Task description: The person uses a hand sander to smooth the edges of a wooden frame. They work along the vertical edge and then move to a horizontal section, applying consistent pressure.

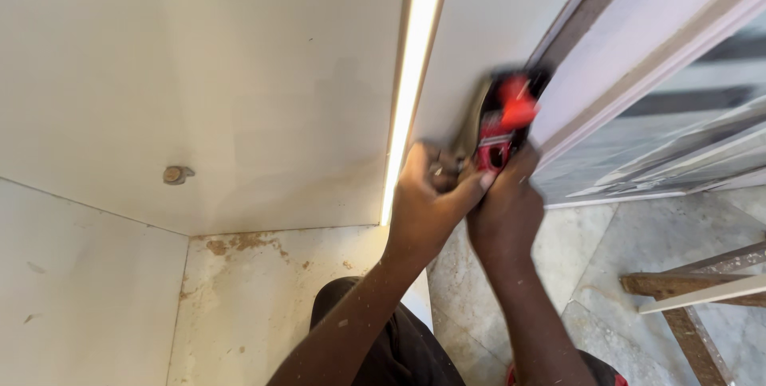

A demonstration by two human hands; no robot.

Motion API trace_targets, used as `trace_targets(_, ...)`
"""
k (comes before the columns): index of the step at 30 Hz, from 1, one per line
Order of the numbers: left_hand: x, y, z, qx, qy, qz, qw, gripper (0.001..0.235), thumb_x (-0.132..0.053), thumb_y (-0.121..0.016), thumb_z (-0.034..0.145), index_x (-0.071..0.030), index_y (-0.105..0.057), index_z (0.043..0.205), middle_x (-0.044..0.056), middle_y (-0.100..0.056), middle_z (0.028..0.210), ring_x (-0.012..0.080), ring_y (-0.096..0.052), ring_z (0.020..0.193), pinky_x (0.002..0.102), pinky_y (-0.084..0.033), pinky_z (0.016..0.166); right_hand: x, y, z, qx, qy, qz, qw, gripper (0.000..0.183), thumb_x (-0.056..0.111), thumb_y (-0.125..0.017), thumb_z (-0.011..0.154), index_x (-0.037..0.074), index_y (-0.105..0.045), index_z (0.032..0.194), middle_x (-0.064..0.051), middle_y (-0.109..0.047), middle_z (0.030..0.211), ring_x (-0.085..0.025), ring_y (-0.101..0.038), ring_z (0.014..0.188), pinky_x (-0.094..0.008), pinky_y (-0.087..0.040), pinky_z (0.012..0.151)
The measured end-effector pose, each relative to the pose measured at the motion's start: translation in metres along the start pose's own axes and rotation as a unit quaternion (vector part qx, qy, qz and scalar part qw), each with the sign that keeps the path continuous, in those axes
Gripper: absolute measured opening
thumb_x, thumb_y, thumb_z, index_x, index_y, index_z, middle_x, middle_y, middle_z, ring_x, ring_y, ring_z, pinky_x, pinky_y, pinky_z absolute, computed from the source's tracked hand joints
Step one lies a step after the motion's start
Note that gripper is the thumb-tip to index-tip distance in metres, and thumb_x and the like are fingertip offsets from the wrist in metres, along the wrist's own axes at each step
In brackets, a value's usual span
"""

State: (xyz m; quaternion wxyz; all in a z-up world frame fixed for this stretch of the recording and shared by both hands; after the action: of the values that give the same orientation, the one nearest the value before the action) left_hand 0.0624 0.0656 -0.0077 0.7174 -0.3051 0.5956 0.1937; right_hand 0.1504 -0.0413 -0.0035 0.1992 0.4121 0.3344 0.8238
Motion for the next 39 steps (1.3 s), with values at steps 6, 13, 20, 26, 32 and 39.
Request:
trace_targets(6,0.247,0.045,-0.028,-0.077,0.201,-0.084,0.973,0.032,-0.009,-0.076,0.087,-0.001,-0.053,0.107,0.010,-0.070,0.082,0.0110,-0.064,0.075,0.027,-0.052,0.070,-0.135,-0.198,-0.104,0.218,-0.160,-0.032,0.962,0.061,0.026,-0.062,0.092,0.001,-0.031,0.139,-0.027,-0.072,0.088,-0.049,-0.069,0.081,-0.058,-0.054,0.069)
trace_targets(13,0.303,0.054,-0.029,-0.096,0.231,-0.067,0.966,0.030,-0.005,-0.073,0.087,-0.002,-0.052,0.109,0.013,-0.074,0.094,0.0136,-0.071,0.084,0.029,-0.058,0.076,-0.172,-0.240,-0.126,0.285,-0.179,-0.001,0.942,0.063,0.023,-0.062,0.090,-0.001,-0.029,0.139,-0.028,-0.071,0.094,-0.047,-0.071,0.084,-0.056,-0.056,0.071)
trace_targets(20,0.106,0.024,-0.017,-0.033,0.074,-0.012,0.997,0.038,-0.009,-0.080,0.084,0.001,-0.052,0.107,0.015,-0.077,0.084,0.0141,-0.075,0.077,0.026,-0.061,0.068,-0.068,-0.096,-0.054,0.114,-0.110,-0.018,0.987,0.066,0.030,-0.065,0.087,-0.003,-0.036,0.136,-0.029,-0.071,0.083,-0.049,-0.070,0.075,-0.059,-0.055,0.067)
trace_targets(26,-0.107,-0.021,0.004,-0.012,-0.114,0.096,0.989,0.038,-0.020,-0.082,0.084,-0.001,-0.055,0.104,0.012,-0.074,0.080,0.0119,-0.074,0.072,0.025,-0.062,0.060,0.053,0.073,0.042,-0.050,0.031,-0.038,0.998,0.052,0.032,-0.070,0.101,-0.003,-0.040,0.124,-0.023,-0.070,0.079,-0.045,-0.071,0.070,-0.053,-0.056,0.060)
trace_targets(32,-0.131,-0.030,0.004,-0.012,-0.148,0.127,0.981,0.039,-0.023,-0.081,0.089,0.002,-0.055,0.102,0.011,-0.074,0.075,0.0110,-0.070,0.069,0.026,-0.059,0.059,0.067,0.095,0.054,-0.054,0.066,-0.031,0.996,0.055,0.026,-0.067,0.100,-0.005,-0.036,0.134,-0.022,-0.071,0.080,-0.045,-0.071,0.069,-0.055,-0.056,0.059)
trace_targets(39,0.013,0.007,-0.012,-0.025,0.010,0.113,0.993,0.033,-0.016,-0.081,0.085,-0.002,-0.053,0.097,0.010,-0.075,0.073,0.0077,-0.070,0.068,0.025,-0.056,0.058,-0.010,-0.028,-0.020,0.081,-0.052,-0.013,0.995,0.061,0.023,-0.062,0.090,-0.001,-0.036,0.139,-0.026,-0.071,0.080,-0.049,-0.069,0.072,-0.058,-0.054,0.063)
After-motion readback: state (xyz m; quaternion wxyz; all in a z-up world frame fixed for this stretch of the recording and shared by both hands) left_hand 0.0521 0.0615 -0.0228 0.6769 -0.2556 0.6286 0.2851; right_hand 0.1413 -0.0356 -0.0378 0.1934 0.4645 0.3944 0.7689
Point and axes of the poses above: each hand's wrist, its own z-axis towards the middle knuckle, its own y-axis out of the back of the hand, x = y × z, the point moved 8 cm from there along z, towards the middle knuckle
